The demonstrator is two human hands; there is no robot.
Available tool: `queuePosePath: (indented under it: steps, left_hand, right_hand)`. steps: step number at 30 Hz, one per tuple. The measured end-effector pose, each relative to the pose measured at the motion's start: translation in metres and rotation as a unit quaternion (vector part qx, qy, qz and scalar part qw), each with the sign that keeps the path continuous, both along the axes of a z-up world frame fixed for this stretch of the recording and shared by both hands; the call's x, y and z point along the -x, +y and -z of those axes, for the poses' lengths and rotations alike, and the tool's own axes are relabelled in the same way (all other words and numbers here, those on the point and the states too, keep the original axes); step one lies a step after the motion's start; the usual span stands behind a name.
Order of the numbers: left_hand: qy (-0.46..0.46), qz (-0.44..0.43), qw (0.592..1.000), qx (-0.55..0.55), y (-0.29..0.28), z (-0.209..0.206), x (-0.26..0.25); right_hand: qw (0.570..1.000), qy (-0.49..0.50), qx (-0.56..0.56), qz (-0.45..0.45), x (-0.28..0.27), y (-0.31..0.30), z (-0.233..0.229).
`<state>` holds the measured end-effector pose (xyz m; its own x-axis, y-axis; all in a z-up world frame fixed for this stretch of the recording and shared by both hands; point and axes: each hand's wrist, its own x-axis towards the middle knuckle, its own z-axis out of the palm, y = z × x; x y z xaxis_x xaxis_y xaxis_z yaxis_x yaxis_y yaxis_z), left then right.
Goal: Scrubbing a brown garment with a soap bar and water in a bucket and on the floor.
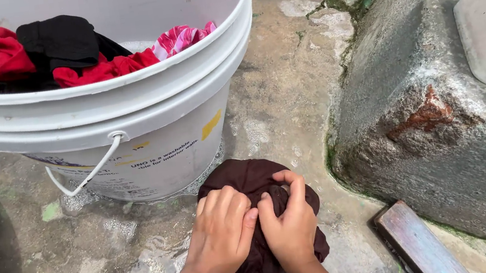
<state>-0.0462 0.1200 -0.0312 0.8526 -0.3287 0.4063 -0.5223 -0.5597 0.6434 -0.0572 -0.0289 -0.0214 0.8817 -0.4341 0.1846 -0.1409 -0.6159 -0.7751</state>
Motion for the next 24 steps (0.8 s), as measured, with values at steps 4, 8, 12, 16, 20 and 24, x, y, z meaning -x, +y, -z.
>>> queuePosePath:
  steps: [4, 8, 12, 16, 20, 24]
  left_hand:
    - [-0.040, -0.088, 0.993, -0.071, 0.000, 0.004, 0.004]
    - [0.229, -0.131, 0.963, -0.055, -0.002, 0.000, 0.000]
    - [0.401, -0.114, 0.880, 0.226, -0.024, 0.005, -0.015]
    - [0.448, -0.114, 0.843, 0.273, 0.005, -0.012, -0.012]
    - [0.381, -0.103, 0.892, 0.222, -0.018, -0.012, -0.017]
    - [0.568, -0.147, 0.652, 0.480, -0.053, -0.078, -0.023]
  right_hand:
    - [0.995, -0.022, 0.013, -0.098, 0.000, -0.030, -0.025]
    - [0.984, 0.022, 0.070, -0.164, 0.010, -0.054, 0.015]
    - [0.979, 0.124, 0.047, -0.152, 0.019, -0.069, 0.011]
    - [0.980, 0.113, -0.023, -0.159, 0.023, -0.029, 0.021]
    - [0.939, 0.083, -0.304, -0.141, 0.005, -0.055, 0.002]
    - [0.851, 0.070, -0.511, -0.102, -0.012, -0.025, -0.031]
